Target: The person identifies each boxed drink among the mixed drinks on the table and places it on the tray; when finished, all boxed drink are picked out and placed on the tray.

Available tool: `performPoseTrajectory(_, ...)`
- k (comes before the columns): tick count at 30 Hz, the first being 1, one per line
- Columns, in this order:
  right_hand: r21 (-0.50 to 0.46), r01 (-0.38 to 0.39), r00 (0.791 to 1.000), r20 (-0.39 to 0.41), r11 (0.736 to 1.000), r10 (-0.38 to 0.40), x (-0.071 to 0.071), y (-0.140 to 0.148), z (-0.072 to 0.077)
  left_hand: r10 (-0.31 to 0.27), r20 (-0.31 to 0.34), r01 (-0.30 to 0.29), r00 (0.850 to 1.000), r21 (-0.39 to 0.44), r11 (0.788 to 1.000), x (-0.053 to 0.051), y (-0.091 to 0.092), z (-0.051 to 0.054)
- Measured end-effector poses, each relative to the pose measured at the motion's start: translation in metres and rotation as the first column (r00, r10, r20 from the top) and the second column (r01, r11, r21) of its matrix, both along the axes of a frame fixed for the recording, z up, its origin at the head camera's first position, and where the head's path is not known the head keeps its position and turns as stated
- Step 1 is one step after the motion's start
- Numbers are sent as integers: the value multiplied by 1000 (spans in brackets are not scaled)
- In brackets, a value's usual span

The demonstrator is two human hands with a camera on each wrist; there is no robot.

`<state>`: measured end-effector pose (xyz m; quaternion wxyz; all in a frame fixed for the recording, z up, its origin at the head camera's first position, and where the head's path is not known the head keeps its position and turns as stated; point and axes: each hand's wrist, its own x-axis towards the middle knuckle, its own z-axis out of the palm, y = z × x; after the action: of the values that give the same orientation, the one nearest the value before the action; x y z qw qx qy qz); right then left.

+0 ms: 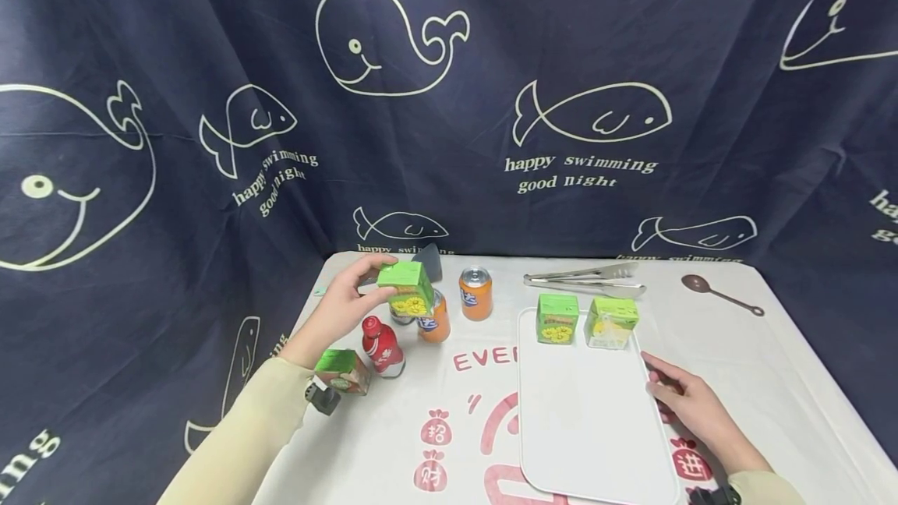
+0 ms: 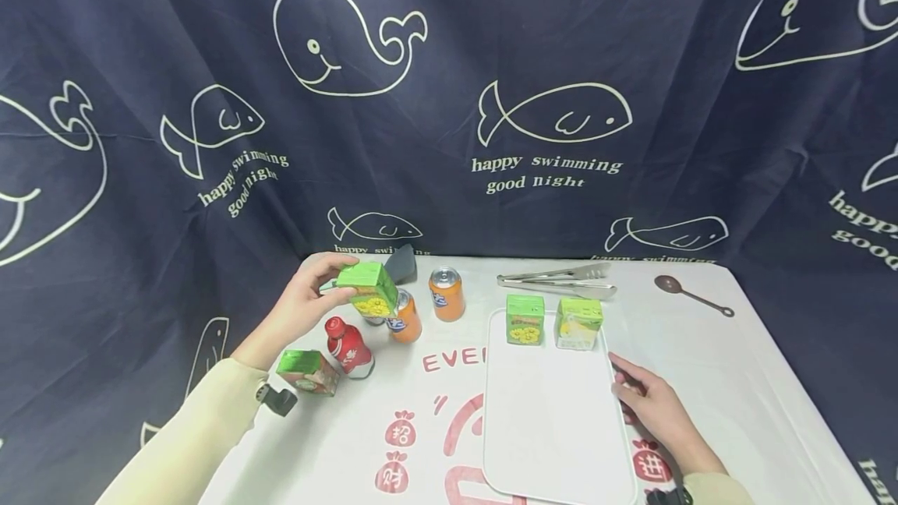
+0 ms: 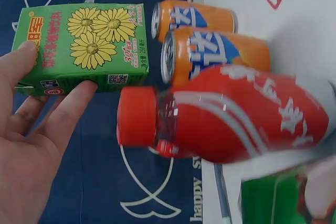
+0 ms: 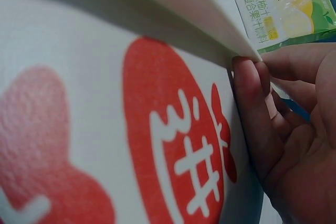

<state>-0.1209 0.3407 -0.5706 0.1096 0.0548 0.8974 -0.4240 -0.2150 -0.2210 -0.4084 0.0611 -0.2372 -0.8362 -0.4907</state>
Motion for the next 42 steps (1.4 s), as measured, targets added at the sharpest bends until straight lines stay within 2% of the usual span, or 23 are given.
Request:
performPoseTrajectory(6,4,0,1000,-7,1000,0,0,0,2,-21,12,21,1000,11,1000,-1,16,-5)
performPoseTrajectory(15,-8,6,1000,-6,1000,-7,0,0,-2,-45,99,41,994,45,998,5,43,-6)
performPoseTrajectory(19,-10,11,1000,-5,1000,-11,0,0,-3,-35,106,32,994,30,999,6,53,-10)
performPoseTrajectory(24,-9,21,1000,-3,1000,-21,-1,0,-3,-15,107,15,994,6,1000,5,66,-19)
performPoseTrajectory(30,-16,28,1000,8,999,-28,-1,-2,-2,-5,150,0,989,29,1000,5,80,-34)
performPoseTrajectory(35,-13,31,1000,6,999,-31,0,-2,-3,-10,179,2,984,43,999,6,94,-41)
performPoseTrajectory(38,-5,27,1000,7,1000,-27,0,-1,-3,-17,160,12,987,31,999,6,104,-45)
performPoseTrajectory(42,1,27,1000,10,1000,-27,0,0,-3,-57,118,54,991,25,998,4,118,-56)
